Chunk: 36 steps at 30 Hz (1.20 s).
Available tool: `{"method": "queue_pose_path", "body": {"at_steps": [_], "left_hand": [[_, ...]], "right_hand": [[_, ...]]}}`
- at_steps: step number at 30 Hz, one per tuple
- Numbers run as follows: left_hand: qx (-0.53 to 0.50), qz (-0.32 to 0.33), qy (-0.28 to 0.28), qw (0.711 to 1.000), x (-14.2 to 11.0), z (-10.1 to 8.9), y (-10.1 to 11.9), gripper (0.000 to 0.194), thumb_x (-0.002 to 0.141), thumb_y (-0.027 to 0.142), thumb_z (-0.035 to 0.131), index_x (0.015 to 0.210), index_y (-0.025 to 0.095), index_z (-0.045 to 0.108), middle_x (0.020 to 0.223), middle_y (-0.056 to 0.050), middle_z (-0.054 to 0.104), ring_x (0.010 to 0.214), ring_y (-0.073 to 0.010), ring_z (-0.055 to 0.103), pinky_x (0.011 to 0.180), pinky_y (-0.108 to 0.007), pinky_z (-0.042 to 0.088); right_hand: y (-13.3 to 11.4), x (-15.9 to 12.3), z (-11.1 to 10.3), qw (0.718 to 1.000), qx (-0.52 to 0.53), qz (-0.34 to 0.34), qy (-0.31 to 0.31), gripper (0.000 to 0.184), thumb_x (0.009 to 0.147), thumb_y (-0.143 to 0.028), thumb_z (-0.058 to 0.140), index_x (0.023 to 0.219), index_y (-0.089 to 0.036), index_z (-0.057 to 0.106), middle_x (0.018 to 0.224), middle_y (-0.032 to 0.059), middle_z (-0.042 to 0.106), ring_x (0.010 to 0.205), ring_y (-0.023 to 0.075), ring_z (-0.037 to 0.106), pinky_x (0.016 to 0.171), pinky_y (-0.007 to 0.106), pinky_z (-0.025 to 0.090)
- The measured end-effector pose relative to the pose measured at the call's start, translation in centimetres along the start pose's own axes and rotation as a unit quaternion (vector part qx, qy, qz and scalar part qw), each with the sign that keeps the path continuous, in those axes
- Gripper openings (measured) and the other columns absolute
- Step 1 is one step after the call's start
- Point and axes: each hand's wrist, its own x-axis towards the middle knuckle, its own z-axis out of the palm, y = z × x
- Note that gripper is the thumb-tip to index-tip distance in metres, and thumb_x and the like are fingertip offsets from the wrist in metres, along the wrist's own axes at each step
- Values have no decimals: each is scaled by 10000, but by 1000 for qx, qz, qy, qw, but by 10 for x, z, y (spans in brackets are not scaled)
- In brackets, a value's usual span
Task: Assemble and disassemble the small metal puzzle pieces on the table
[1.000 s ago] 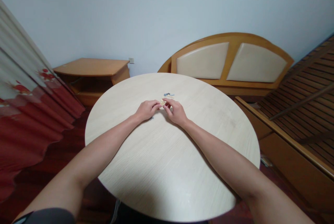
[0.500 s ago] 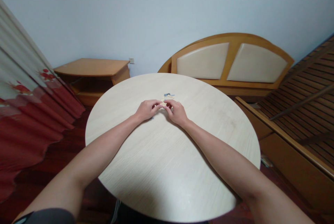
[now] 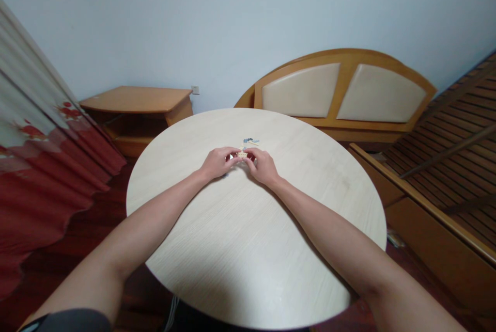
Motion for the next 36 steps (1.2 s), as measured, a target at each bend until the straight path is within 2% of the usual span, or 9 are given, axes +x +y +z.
{"method": "queue_pose_path", "body": {"at_steps": [14, 24, 36], "left_hand": [[7, 1, 2, 1000, 0, -1, 2, 289, 961, 380, 629, 1132, 177, 744, 1020, -78, 782, 758, -159, 675, 730, -273, 502], [14, 10, 29, 999, 1, 3, -2, 314, 958, 404, 638, 1148, 173, 735, 996, -81, 771, 710, -145, 652, 715, -268, 510], [11, 12, 27, 999, 0, 3, -3, 254, 957, 330, 636, 1139, 180, 731, 988, -78, 771, 796, -168, 690, 771, -288, 529]], "right_hand": [[0, 1, 0, 1000, -2, -7, -18, 244, 1004, -287, 511, 1150, -188, 679, 1089, 98, 750, 946, 240, 669, 861, 356, 477], [1, 2, 0, 998, -40, -37, -41, 287, 1044, -338, 444, 1126, -180, 670, 1048, 102, 743, 928, 234, 656, 831, 334, 445], [0, 2, 0, 998, -40, -36, -44, 309, 1051, -344, 418, 1117, -189, 677, 1060, 102, 746, 950, 241, 662, 835, 342, 449]]}}
